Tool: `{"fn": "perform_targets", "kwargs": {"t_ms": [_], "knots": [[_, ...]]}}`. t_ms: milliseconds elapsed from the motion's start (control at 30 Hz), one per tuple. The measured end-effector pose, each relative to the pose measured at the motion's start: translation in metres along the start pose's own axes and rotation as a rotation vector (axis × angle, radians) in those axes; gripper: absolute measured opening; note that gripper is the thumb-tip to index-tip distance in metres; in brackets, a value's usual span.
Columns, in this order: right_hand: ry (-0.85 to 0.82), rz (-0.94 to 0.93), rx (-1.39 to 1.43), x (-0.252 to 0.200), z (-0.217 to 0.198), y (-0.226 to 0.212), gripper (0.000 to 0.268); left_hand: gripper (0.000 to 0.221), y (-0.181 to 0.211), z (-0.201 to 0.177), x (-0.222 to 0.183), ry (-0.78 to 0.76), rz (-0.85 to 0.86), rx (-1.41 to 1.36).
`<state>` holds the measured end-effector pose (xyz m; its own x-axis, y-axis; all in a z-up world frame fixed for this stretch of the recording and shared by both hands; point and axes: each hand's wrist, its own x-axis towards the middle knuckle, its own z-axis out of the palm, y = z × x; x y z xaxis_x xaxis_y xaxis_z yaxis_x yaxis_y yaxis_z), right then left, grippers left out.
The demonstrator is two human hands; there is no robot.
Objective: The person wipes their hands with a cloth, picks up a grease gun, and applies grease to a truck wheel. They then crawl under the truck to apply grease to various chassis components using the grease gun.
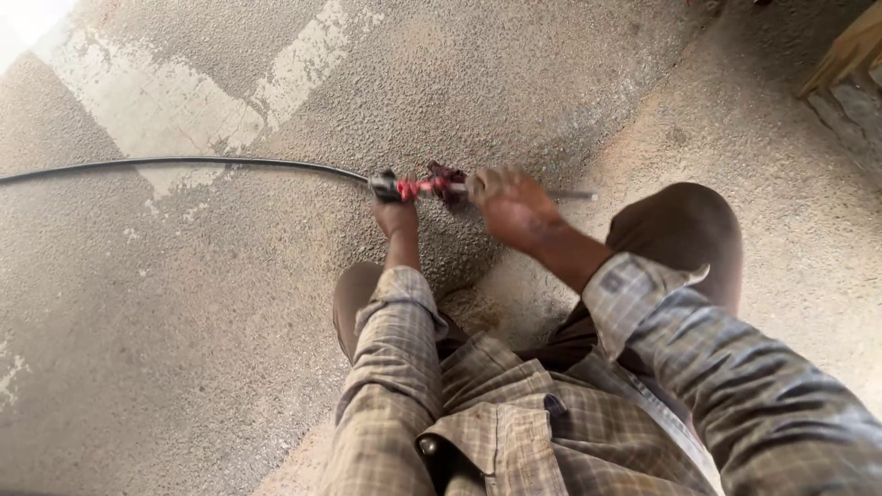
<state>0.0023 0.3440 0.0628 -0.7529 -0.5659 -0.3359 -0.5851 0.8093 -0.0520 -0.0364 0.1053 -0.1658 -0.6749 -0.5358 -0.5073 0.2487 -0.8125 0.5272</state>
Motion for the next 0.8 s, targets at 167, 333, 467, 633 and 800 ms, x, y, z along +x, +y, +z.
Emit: {"fn": "perform_targets", "kwargs": {"t_ms": [167,333,467,633,800], "knots": [[0.120,-0.017,0.365,-0.007,0.055,0.016,0.029,0.028,-0.048,-0.088,0.058,-0.047,0.068,0.052],[-0.253,0.205,0.881,-0.005,0.045,0.048,0.050,0.023,-0.068,-0.122,0.090,-0.192,0.128,0.189],[-0.297,0.193,0.933,0.011,0.071,0.067,0.041,0.052,0.014,-0.039,-0.014,-0.046,0.325,1.598],[-0.095,0.109,0.878,-0.002,0.036,0.069,0.045,0.056,0.126,0.009,-0.122,-0.094,0.186,2.156],[-0.315,0.164,0.831,0.018,0.047,0.100,0.042,0.039,0.194,-0.034,-0.247,0.093,0.195,2.163]]}}
